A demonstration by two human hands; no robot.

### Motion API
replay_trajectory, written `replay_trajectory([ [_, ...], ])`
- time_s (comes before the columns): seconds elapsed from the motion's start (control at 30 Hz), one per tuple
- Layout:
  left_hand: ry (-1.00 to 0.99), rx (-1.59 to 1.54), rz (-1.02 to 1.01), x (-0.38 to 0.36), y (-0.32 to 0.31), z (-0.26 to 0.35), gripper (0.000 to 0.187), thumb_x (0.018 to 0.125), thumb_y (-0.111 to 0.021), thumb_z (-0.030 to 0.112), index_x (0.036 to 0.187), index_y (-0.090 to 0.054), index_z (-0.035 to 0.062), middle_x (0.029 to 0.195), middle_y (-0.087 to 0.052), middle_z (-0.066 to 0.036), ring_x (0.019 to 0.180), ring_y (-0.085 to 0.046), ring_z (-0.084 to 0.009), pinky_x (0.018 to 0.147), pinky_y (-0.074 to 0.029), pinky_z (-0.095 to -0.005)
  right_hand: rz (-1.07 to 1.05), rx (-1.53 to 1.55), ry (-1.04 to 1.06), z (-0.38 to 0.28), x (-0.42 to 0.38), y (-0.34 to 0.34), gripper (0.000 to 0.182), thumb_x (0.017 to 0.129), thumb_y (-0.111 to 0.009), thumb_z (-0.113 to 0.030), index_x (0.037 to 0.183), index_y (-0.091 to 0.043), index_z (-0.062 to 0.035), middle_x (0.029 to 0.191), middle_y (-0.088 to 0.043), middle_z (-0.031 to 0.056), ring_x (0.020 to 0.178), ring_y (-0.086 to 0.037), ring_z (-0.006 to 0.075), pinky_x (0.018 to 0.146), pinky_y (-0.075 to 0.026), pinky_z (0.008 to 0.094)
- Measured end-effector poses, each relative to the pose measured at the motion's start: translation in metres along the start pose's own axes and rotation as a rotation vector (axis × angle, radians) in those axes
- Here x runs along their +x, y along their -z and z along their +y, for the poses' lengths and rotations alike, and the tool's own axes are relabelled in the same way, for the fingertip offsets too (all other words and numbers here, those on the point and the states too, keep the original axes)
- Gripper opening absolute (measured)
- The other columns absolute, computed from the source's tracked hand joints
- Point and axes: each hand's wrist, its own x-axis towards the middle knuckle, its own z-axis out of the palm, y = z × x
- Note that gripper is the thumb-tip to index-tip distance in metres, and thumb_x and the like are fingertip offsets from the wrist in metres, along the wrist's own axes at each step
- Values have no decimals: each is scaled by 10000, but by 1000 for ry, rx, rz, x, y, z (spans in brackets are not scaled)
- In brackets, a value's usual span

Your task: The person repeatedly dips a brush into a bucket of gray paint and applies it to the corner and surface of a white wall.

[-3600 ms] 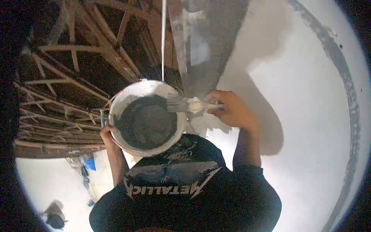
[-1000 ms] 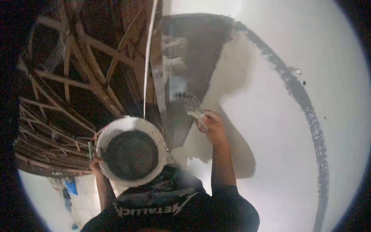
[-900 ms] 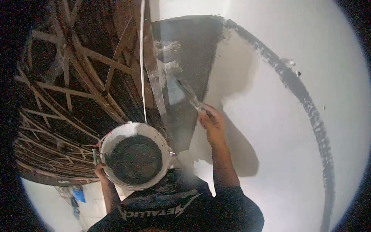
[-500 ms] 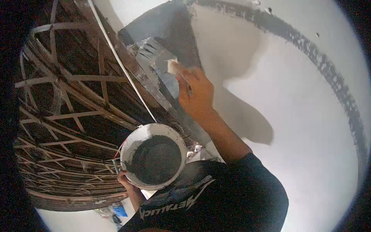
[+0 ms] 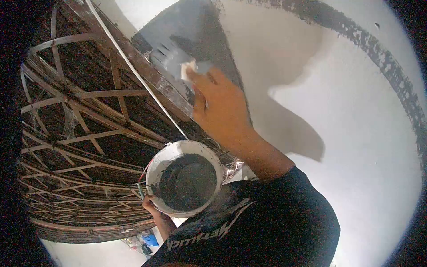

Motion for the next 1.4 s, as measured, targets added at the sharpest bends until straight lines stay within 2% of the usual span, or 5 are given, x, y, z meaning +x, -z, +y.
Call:
replay_trajectory([
  [0.27, -47, 128, -26, 2, 8, -5, 189, 796, -506, 144, 649, -564, 40, 631, -569, -34, 566, -528, -144, 553, -424, -274, -201, -179, -28, -24, 20, 21, 325, 761, -612, -81, 1085, -593, -66, 956, -583, 181, 805, -632, 379, 682, -525, 462],
  [0.4, 279, -264, 154, 4, 1, -10, 210, 774, -513, 193, 635, -550, 41, 630, -566, -50, 556, -531, -175, 546, -434, -296, -151, -102, -16, -24, 21, 15, 321, 751, -603, -88, 1070, -592, -57, 938, -584, 185, 802, -630, 383, 695, -520, 470],
  [0.93, 110, -115, 57, -3, 2, -6, 130, 747, -511, 79, 637, -534, 13, 744, -572, -62, 662, -546, -179, 646, -451, -321, -108, 98, -172, -15, 11, 18, 149, 924, -519, -106, 1036, -542, -11, 602, -519, 227, 567, -535, 418, 538, -413, 431],
  [1.23, 48, -33, 16, -8, -18, 22, 140, 756, -502, 73, 635, -520, 5, 730, -556, -79, 653, -533, -185, 633, -437, -319, -230, 43, -60, -5, 24, 3, 170, 795, -554, -72, 938, -578, 17, 764, -617, 268, 759, -617, 439, 702, -484, 527],
  [1.4, 20, 111, 47, -7, -10, 18, 152, 755, -503, 108, 646, -525, 5, 702, -548, -77, 647, -534, -186, 597, -434, -312, -96, 72, 114, 5, 30, -3, 218, 831, -578, -58, 1038, -580, 9, 699, -587, 239, 664, -593, 418, 589, -446, 483],
])
